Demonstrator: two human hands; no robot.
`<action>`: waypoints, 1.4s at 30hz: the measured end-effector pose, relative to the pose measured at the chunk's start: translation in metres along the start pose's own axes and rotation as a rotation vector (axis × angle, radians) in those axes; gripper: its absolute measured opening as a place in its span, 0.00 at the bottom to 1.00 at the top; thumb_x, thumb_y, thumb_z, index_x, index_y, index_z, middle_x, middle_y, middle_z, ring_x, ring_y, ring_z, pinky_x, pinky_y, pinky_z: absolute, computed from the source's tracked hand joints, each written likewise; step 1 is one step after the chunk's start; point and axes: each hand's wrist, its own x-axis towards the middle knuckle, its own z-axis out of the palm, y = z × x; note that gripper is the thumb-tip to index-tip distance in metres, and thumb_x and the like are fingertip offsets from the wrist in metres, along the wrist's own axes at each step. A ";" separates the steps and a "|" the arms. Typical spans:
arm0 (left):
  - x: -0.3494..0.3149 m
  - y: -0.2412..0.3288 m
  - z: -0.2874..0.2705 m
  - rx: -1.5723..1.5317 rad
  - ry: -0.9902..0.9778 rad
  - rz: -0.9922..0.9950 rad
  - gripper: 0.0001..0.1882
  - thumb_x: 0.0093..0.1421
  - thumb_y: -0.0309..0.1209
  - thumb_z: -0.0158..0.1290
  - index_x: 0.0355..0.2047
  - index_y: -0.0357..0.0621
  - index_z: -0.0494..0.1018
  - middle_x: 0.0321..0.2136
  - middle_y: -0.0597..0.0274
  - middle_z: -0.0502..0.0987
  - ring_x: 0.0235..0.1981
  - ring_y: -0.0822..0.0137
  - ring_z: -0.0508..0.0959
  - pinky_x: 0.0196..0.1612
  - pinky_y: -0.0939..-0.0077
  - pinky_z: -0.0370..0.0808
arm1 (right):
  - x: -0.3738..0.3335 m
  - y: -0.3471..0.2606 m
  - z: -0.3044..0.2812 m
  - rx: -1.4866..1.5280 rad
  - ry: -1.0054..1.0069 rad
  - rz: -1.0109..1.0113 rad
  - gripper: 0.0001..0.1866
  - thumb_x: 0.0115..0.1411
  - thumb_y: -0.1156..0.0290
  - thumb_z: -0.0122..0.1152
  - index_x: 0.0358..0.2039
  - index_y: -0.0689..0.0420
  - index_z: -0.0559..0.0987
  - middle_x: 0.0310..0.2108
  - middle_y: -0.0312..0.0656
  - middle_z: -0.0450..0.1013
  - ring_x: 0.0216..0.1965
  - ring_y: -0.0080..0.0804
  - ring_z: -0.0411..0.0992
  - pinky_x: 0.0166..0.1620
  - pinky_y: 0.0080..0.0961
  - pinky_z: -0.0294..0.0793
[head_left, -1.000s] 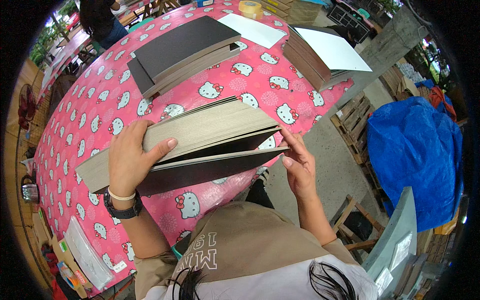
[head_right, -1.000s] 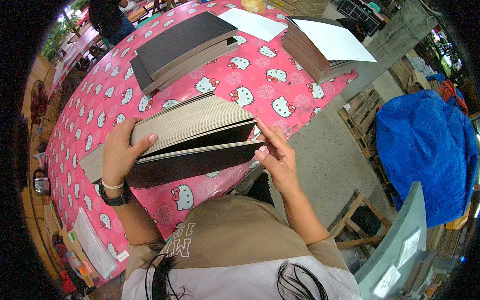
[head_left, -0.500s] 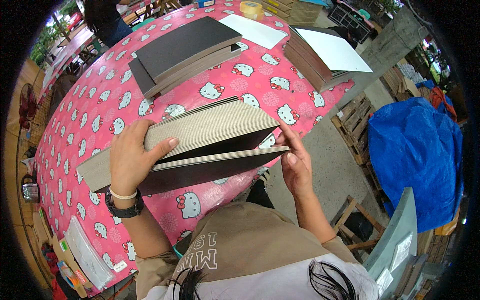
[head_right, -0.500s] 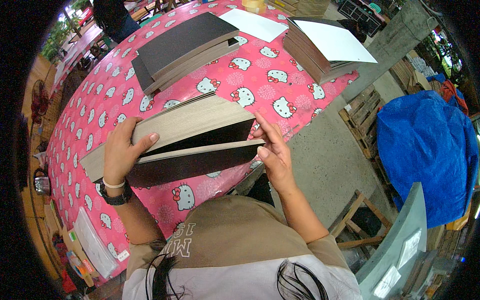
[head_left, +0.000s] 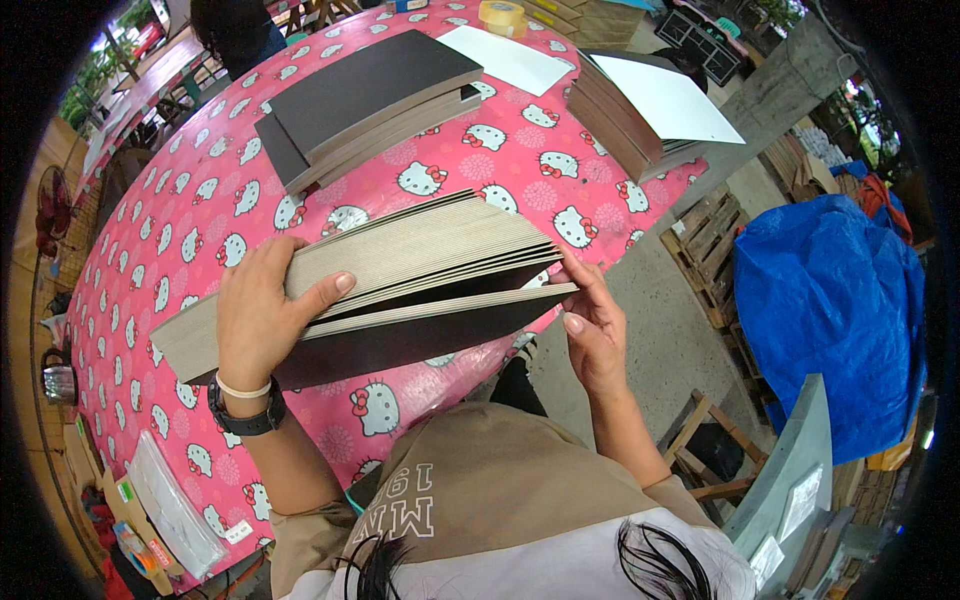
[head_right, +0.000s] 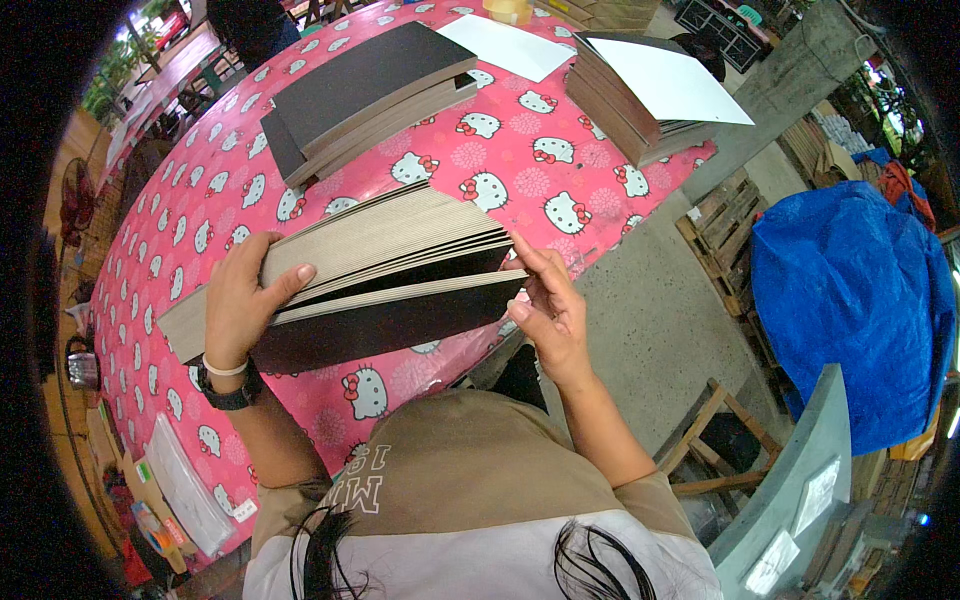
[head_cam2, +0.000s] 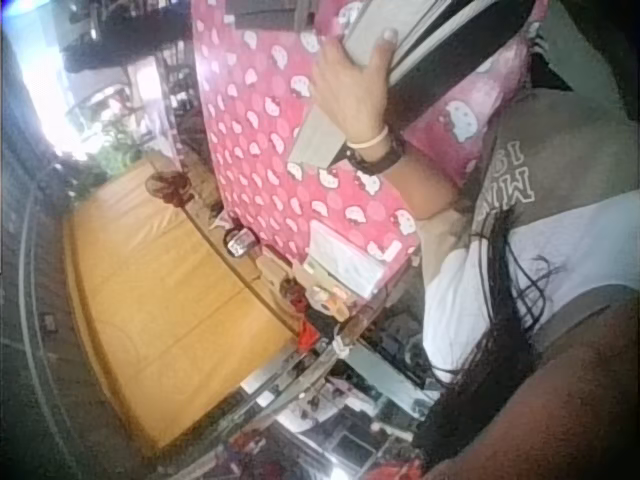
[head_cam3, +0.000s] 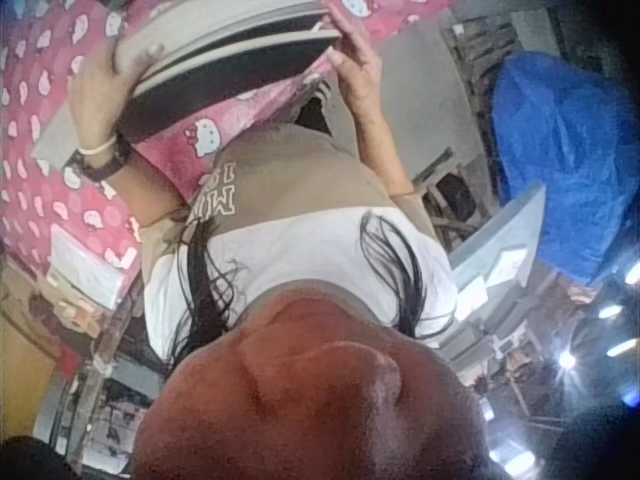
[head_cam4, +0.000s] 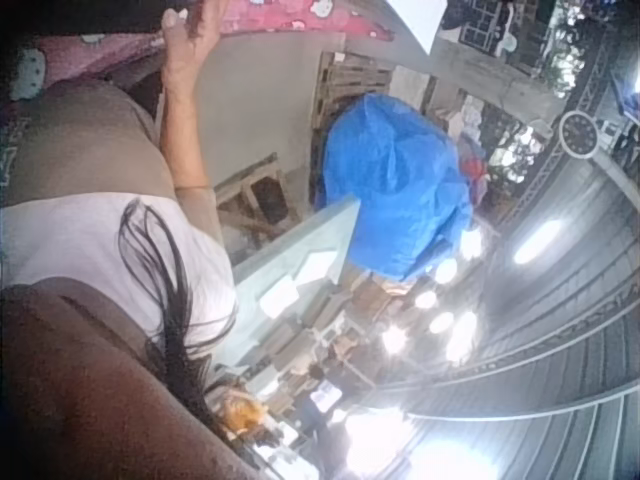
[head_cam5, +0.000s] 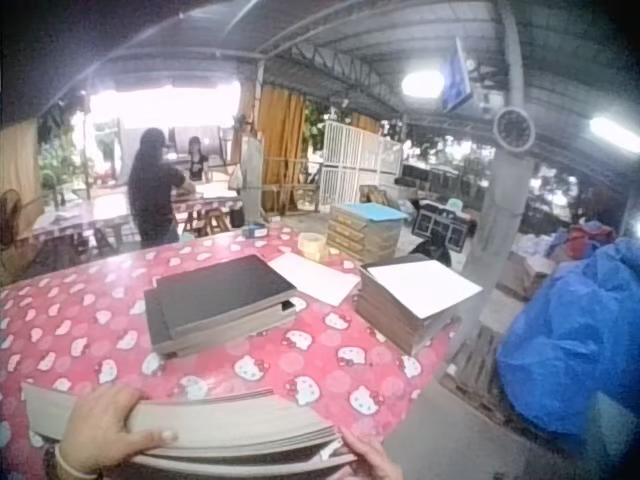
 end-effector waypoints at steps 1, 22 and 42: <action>0.000 0.000 0.000 -0.002 -0.004 -0.003 0.31 0.45 0.54 0.53 0.36 0.36 0.70 0.28 0.47 0.72 0.30 0.53 0.71 0.33 0.65 0.65 | 0.000 -0.001 0.001 -0.002 0.002 0.001 0.33 0.48 0.65 0.55 0.54 0.66 0.62 0.39 0.39 0.59 0.44 0.27 0.60 0.50 0.21 0.56; 0.000 0.000 0.000 -0.007 0.007 -0.001 0.31 0.45 0.54 0.52 0.36 0.36 0.69 0.27 0.48 0.72 0.30 0.53 0.71 0.34 0.65 0.64 | 0.010 -0.009 0.000 -0.158 -0.059 0.063 0.42 0.48 0.47 0.47 0.57 0.65 0.58 0.36 0.39 0.58 0.42 0.28 0.56 0.50 0.20 0.48; 0.003 -0.002 0.001 -0.006 0.014 0.008 0.31 0.45 0.54 0.53 0.35 0.35 0.70 0.26 0.47 0.72 0.28 0.52 0.71 0.32 0.65 0.66 | 0.007 -0.009 -0.002 -0.154 -0.066 0.035 0.37 0.47 0.57 0.54 0.55 0.66 0.61 0.39 0.39 0.57 0.44 0.28 0.56 0.49 0.21 0.51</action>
